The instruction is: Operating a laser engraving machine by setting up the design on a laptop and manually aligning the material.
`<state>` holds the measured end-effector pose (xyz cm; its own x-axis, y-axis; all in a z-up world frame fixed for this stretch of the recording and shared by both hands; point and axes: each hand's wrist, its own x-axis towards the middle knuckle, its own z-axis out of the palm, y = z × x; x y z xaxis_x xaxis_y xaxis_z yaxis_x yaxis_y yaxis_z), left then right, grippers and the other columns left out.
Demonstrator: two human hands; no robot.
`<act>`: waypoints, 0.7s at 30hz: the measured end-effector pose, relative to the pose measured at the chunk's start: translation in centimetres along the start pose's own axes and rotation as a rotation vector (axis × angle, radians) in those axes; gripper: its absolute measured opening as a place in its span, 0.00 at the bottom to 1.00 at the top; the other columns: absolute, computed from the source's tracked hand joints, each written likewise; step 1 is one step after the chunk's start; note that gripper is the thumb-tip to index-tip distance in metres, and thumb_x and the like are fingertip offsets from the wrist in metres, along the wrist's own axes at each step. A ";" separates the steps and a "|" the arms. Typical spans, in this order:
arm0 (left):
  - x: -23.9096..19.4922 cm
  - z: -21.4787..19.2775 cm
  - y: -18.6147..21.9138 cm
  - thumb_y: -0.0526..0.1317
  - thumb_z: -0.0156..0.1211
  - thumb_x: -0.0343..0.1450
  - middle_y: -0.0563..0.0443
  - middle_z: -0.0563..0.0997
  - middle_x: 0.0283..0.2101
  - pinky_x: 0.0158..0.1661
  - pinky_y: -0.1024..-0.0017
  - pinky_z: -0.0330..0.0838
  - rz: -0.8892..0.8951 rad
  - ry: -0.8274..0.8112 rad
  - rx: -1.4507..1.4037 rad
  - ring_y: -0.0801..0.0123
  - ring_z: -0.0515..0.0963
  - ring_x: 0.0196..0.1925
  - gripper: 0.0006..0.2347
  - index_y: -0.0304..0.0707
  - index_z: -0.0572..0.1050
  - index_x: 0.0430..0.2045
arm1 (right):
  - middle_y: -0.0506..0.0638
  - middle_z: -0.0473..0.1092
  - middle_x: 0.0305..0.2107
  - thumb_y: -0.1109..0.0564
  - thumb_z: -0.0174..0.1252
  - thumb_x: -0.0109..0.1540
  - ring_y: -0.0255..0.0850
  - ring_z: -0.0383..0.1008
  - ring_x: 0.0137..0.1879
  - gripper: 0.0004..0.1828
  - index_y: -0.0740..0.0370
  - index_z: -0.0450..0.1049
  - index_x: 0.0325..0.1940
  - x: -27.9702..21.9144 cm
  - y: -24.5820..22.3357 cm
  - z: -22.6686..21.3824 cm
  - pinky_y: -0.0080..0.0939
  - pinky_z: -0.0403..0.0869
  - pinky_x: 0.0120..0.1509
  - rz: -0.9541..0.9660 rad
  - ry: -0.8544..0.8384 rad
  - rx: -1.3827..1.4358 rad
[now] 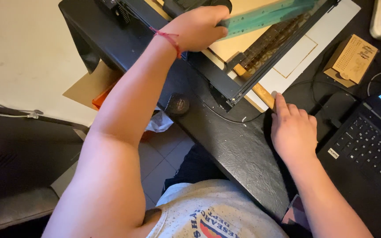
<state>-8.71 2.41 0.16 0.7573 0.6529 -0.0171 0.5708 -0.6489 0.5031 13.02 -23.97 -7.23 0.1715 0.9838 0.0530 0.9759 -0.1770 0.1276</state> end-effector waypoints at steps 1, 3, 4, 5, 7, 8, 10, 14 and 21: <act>-0.7 -0.5 0.6 0.42 0.47 0.74 0.50 0.69 0.32 0.31 0.61 0.58 -0.003 0.021 -0.028 0.64 0.66 0.31 0.07 0.43 0.61 0.28 | 0.55 0.75 0.45 0.49 0.47 0.67 0.57 0.74 0.46 0.30 0.54 0.59 0.74 0.0 -0.2 -0.4 0.56 0.68 0.47 0.014 -0.041 0.038; -1.0 0.0 -0.2 0.42 0.50 0.74 0.46 0.72 0.33 0.33 0.60 0.59 0.067 0.094 -0.028 0.58 0.69 0.34 0.06 0.42 0.63 0.31 | 0.53 0.75 0.45 0.48 0.47 0.66 0.55 0.75 0.45 0.30 0.54 0.60 0.73 -0.2 0.3 0.5 0.54 0.68 0.46 -0.002 -0.004 -0.022; -1.1 0.2 -0.7 0.42 0.52 0.73 0.42 0.76 0.35 0.35 0.58 0.61 0.135 0.169 -0.027 0.53 0.73 0.36 0.07 0.40 0.65 0.33 | 0.50 0.76 0.45 0.47 0.47 0.66 0.53 0.76 0.44 0.30 0.54 0.61 0.73 -0.3 0.5 1.1 0.53 0.68 0.44 -0.022 0.035 -0.081; -2.1 -0.6 0.3 0.42 0.52 0.73 0.42 0.76 0.35 0.35 0.58 0.61 0.135 0.169 -0.026 0.53 0.73 0.36 0.07 0.40 0.65 0.33 | 0.50 0.76 0.45 0.47 0.47 0.66 0.53 0.76 0.44 0.30 0.54 0.61 0.73 -0.4 0.5 1.0 0.53 0.68 0.44 -0.022 0.036 -0.080; -4.1 -2.0 2.3 0.42 0.50 0.74 0.50 0.75 0.32 0.31 0.62 0.60 0.003 0.113 -0.100 0.62 0.71 0.31 0.04 0.44 0.68 0.35 | 0.50 0.76 0.41 0.48 0.47 0.67 0.52 0.76 0.44 0.29 0.56 0.62 0.72 -0.6 0.4 1.0 0.51 0.69 0.46 -0.017 0.044 -0.069; -4.3 -2.0 2.2 0.42 0.50 0.74 0.50 0.75 0.32 0.31 0.62 0.60 0.003 0.113 -0.100 0.62 0.71 0.31 0.04 0.44 0.68 0.35 | 0.50 0.76 0.41 0.48 0.47 0.67 0.52 0.76 0.44 0.29 0.56 0.62 0.72 -0.7 0.4 1.2 0.51 0.69 0.46 -0.018 0.043 -0.068; -4.7 -2.0 1.9 0.41 0.53 0.75 0.49 0.71 0.28 0.30 0.61 0.58 0.033 0.116 -0.087 0.60 0.68 0.29 0.05 0.43 0.66 0.32 | 0.49 0.76 0.41 0.50 0.50 0.65 0.51 0.76 0.43 0.29 0.58 0.63 0.71 -0.9 0.5 1.6 0.50 0.69 0.44 -0.049 0.126 -0.082; -4.9 -1.8 1.7 0.40 0.51 0.76 0.49 0.70 0.28 0.29 0.61 0.57 0.076 0.134 -0.072 0.62 0.67 0.29 0.06 0.42 0.64 0.30 | 0.50 0.75 0.41 0.50 0.50 0.65 0.53 0.76 0.44 0.29 0.57 0.62 0.71 -0.8 0.6 1.6 0.53 0.70 0.45 -0.027 0.092 -0.043; -0.8 0.8 0.7 0.43 0.48 0.72 0.46 0.77 0.36 0.34 0.59 0.64 0.009 0.024 -0.054 0.58 0.75 0.36 0.06 0.43 0.65 0.32 | 0.59 0.70 0.42 0.54 0.47 0.67 0.59 0.69 0.47 0.29 0.57 0.62 0.74 -1.1 0.4 1.0 0.58 0.67 0.49 -0.018 0.059 0.123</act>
<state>-8.64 1.13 -0.20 0.7540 0.6568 0.0079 0.5458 -0.6332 0.5487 13.34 -25.06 -8.27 0.1490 0.9827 0.1101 0.9886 -0.1506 0.0065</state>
